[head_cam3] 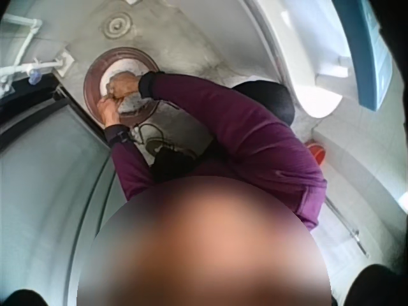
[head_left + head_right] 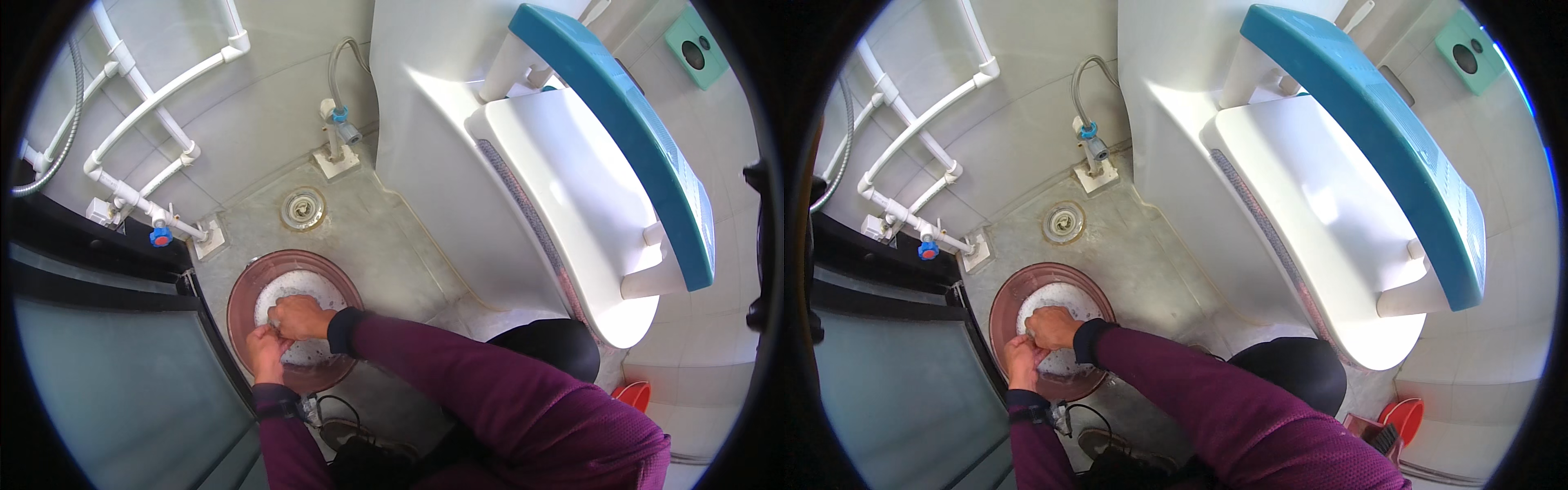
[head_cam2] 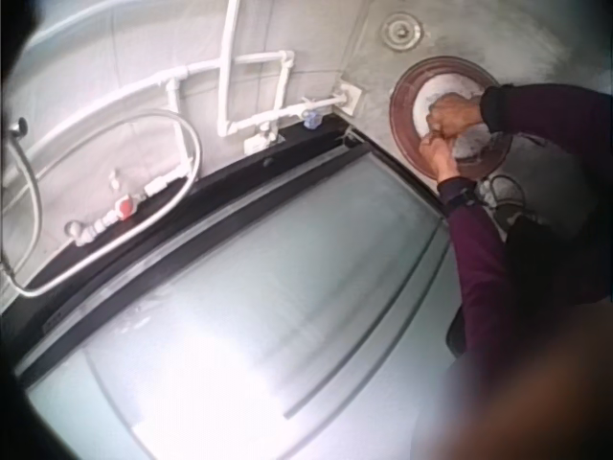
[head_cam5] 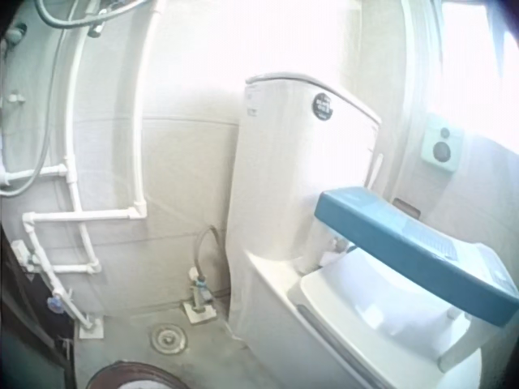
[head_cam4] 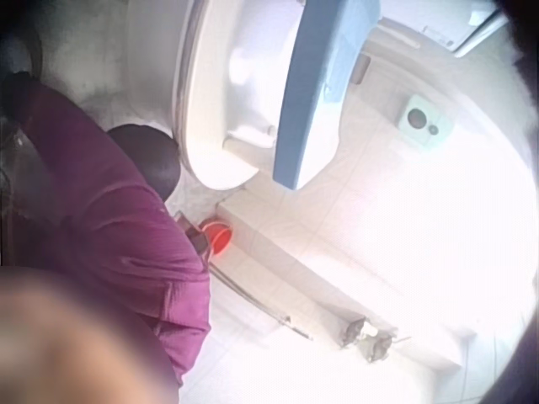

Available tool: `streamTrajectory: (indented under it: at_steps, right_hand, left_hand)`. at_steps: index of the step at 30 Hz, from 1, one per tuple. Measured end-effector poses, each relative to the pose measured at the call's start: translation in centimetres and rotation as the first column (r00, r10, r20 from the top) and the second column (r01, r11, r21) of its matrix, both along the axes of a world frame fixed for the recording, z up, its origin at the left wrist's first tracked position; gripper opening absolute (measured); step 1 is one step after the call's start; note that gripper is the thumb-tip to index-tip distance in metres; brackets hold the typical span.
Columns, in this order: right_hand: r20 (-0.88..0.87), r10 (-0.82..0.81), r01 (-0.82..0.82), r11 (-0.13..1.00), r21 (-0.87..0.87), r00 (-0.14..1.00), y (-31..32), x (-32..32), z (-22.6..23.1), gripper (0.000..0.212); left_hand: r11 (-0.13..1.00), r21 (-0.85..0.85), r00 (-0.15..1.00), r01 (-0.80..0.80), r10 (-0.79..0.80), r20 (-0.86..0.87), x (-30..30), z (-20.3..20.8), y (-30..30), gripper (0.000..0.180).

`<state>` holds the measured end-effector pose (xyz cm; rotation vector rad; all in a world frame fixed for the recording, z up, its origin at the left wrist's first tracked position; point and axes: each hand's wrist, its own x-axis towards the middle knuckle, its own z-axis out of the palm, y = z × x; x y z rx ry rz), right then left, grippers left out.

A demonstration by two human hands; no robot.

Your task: The person scrubs two circular drain covers with a steel wool pad in a bucket of soapy water, then rinses them under a running tap. The covers are handled one at a time, scrubbed on both sides, and rinsed before being set aside.

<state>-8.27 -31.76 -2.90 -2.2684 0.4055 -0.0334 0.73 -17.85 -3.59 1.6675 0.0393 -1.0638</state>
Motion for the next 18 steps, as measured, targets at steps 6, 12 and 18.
streamTrajectory:
  at_steps: [6, 12, 18]
  right_hand:
    - [-0.117, -0.118, 0.111, 0.992, -0.066, 0.986, -2.4, 0.1, -0.2, 0.03]
    - [-0.353, -0.103, 0.327, 0.672, 0.664, 0.93, -4.8, 1.1, 0.4, 0.04]
    - [-0.175, -0.337, 0.31, 0.936, -0.165, 0.925, -3.7, -0.4, -3.7, 0.021]
  left_hand:
    - [0.997, 0.076, 1.0, -0.015, 0.015, 0.005, 0.2, 0.1, 0.3, 0.025]
    - [0.807, 0.589, 0.669, -0.048, -0.412, 0.619, 1.2, -2.5, 0.5, 0.031]
    - [0.778, 0.62, 0.847, 0.1, -0.393, 0.358, 0.0, -6.2, 3.1, 0.035]
